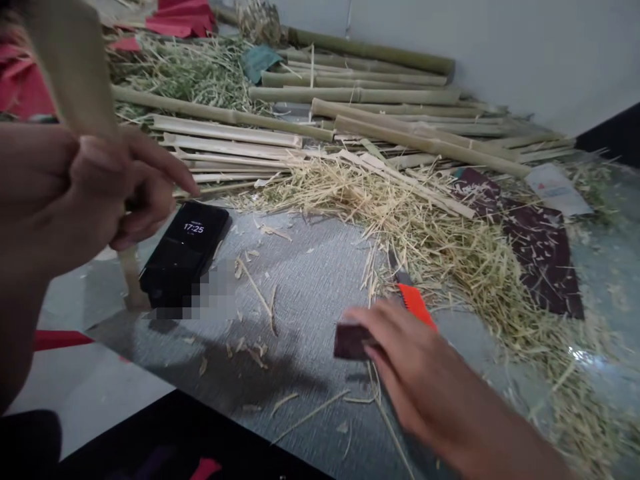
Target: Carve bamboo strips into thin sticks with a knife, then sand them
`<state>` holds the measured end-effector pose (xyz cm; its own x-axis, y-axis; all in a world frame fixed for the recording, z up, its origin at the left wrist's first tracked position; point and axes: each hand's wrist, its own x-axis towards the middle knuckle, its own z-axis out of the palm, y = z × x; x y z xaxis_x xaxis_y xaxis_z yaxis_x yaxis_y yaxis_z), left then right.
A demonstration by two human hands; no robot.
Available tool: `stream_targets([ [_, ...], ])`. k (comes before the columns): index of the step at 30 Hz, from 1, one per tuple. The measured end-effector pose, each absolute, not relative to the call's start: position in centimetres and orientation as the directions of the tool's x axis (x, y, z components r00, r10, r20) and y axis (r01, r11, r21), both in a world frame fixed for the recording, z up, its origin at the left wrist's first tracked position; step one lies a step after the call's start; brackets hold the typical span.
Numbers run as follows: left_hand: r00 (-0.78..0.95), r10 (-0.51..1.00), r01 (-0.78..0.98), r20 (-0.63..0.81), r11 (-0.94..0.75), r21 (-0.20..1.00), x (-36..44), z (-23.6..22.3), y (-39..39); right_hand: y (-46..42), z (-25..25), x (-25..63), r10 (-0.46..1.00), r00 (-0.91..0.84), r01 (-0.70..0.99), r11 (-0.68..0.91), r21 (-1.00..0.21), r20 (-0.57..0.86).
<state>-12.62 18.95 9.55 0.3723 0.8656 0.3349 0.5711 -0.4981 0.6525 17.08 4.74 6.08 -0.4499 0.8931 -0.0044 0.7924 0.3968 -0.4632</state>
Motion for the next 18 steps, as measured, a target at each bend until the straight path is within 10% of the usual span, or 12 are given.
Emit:
stream_targets([
  [5, 0.434, 0.878, 0.61, 0.202, -0.452, 0.651, -12.0, 9.3, 18.9, -1.0, 3.0, 13.7, 0.883, -0.435, 0.707, 0.212, -0.674, -0.178],
  [18, 0.552, 0.824, 0.591, 0.129, -0.496, 0.636, -10.2, 8.6, 17.8, 9.3, 0.1, 26.0, 0.982, 0.151, 0.978, -0.132, -0.163, 0.113],
])
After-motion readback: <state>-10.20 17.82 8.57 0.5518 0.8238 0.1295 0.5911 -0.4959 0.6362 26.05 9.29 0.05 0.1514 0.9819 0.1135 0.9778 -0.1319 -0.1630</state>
